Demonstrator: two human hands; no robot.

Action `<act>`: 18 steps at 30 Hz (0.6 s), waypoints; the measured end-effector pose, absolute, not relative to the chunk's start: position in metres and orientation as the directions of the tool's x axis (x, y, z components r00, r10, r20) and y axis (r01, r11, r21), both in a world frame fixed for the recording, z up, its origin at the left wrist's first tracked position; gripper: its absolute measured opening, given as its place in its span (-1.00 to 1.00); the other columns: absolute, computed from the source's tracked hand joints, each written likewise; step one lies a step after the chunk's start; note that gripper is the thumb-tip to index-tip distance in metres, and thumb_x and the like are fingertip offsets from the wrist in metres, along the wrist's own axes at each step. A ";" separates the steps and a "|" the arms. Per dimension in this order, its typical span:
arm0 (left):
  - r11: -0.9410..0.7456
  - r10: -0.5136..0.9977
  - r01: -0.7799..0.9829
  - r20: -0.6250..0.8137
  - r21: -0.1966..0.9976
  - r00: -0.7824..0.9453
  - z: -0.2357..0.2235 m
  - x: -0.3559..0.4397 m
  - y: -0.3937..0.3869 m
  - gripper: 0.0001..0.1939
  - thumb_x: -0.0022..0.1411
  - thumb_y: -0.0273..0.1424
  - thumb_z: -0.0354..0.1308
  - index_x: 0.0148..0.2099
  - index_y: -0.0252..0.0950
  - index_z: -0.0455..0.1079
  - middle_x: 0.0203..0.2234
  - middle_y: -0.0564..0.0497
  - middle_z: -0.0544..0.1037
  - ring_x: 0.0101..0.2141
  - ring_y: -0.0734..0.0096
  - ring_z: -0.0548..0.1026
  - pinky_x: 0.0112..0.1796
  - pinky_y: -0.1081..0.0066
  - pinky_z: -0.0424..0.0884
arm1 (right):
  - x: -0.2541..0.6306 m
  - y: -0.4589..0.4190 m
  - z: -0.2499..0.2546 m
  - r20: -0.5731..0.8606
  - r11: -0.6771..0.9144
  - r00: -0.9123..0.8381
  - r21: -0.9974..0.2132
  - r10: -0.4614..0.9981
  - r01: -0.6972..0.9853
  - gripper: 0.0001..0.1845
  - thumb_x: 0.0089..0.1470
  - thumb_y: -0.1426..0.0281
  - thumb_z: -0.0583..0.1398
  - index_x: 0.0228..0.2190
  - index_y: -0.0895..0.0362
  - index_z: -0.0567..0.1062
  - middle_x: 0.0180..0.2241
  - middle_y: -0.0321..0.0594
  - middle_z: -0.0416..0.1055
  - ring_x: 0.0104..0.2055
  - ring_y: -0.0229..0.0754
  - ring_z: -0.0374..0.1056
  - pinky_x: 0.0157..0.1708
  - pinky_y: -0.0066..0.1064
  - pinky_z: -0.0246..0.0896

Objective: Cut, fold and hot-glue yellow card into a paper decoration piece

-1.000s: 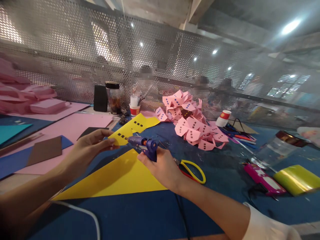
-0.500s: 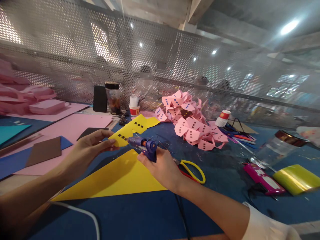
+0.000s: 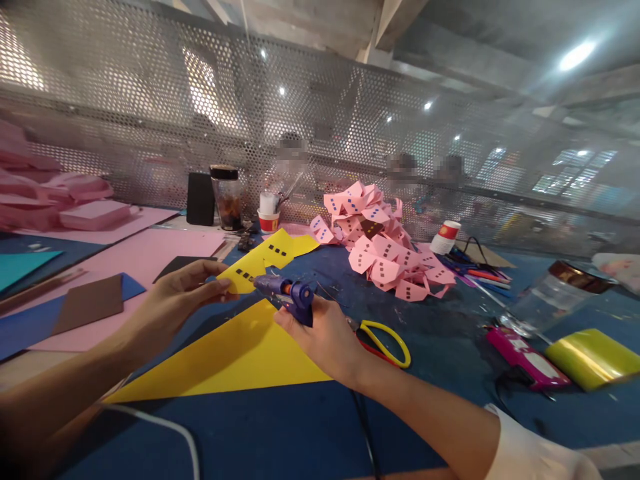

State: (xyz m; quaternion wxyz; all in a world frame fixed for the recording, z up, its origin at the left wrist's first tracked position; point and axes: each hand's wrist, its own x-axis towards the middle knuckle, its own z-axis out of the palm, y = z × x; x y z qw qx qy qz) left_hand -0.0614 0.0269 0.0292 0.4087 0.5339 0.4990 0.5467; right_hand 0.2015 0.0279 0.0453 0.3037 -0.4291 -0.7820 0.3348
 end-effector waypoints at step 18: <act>-0.168 0.981 0.078 0.174 0.983 -0.082 0.031 -0.060 0.026 -0.68 0.17 -0.15 0.36 -0.11 -0.22 0.49 -0.27 -0.04 0.62 -0.27 0.18 0.59 -0.13 0.15 0.54 | 0.202 0.028 0.044 0.202 0.422 -0.446 -0.772 0.872 0.475 -0.59 0.26 0.02 0.17 -0.33 0.10 0.52 -0.48 -0.29 0.41 -0.49 -0.24 0.30 -0.48 -0.44 0.22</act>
